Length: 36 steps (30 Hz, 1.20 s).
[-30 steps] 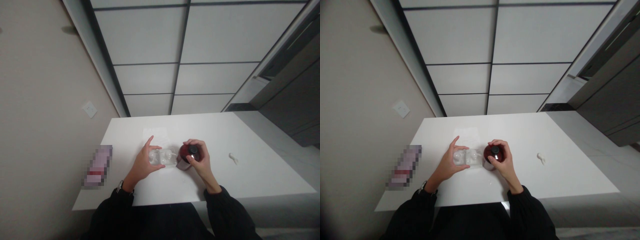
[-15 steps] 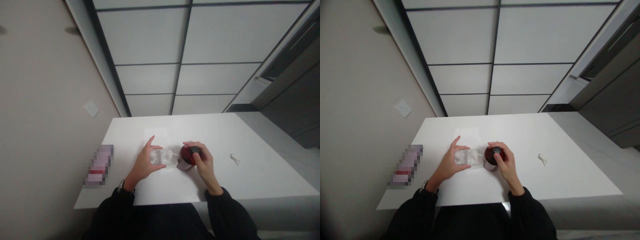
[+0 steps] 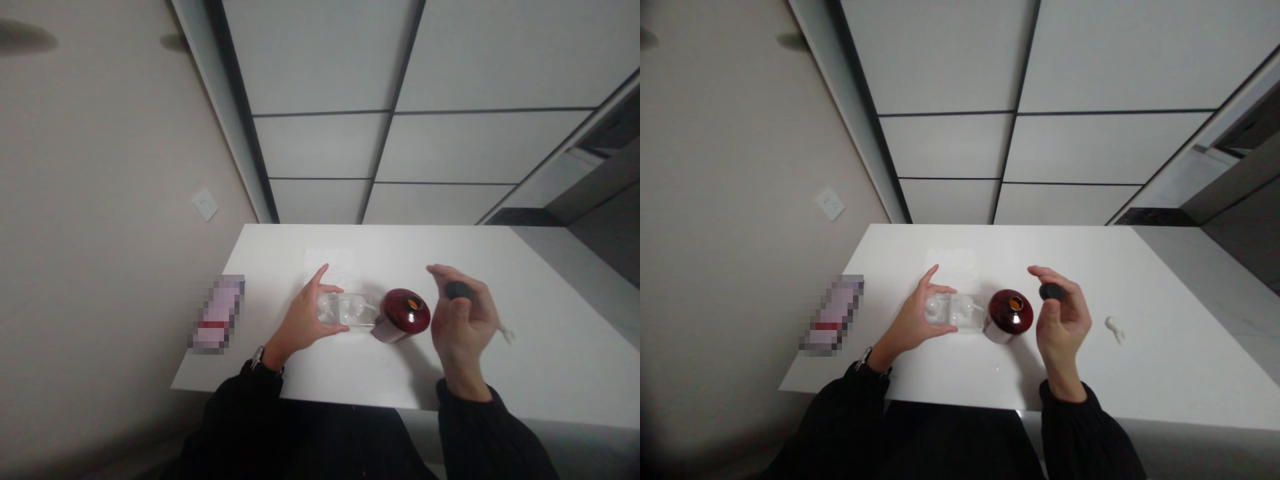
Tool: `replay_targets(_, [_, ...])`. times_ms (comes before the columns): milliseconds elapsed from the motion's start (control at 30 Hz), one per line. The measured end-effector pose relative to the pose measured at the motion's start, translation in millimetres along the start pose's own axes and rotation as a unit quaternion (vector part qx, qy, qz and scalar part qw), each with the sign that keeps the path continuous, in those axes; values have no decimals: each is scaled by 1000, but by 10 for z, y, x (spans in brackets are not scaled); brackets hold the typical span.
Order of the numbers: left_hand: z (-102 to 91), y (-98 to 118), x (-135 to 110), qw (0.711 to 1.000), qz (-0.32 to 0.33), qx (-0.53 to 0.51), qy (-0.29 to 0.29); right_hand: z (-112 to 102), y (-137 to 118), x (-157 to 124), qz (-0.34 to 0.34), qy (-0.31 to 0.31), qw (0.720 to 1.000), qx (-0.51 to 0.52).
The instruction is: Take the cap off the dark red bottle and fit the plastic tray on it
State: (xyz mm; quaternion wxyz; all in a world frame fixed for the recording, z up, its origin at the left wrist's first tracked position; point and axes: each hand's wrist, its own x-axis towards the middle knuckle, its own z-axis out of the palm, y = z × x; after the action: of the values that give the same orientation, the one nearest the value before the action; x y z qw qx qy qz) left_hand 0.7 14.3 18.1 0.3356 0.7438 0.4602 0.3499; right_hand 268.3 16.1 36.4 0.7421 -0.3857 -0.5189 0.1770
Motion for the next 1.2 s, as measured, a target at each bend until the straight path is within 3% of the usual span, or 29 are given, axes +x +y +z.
replay_targets(67, [-3, -2, 2, 1000, 0, -2, 0, -50, 71, 189, -6, 15, 1000, 7])
replay_targets(100, [-4, -4, 3, 1000, 0, -3, 1, -80, 131, 293, -1, -8, 1000, -13])
replay_targets(167, [-5, -11, 5, 1000, 1, -6, 0, -135, 300, 481, 23, -130, 986, -101])
replay_targets(267, [-1, -28, 7, 1000, 4, -6, -2, -166, 628, 616, 17, -314, 913, -259])
replay_targets(367, [5, -49, 6, 999, 30, 8, 7, -137, 922, 560, 17, -376, 874, -308])
replay_targets(500, [-16, -73, -32, 993, 87, 57, 49, -114, 1109, 429, 20, -411, 845, -341])
replay_targets(633, [-77, -112, -117, 996, 66, 54, 37, -118, 1152, 416, 24, -428, 833, -349])
replay_targets(967, [-83, -162, -146, 998, -2, -49, -24, -133, 1158, 378, 42, -420, 846, -325])
replay_targets(1200, [-50, -221, -188, 995, -47, -85, 6, -142, 1209, 359, 48, -419, 849, -318])
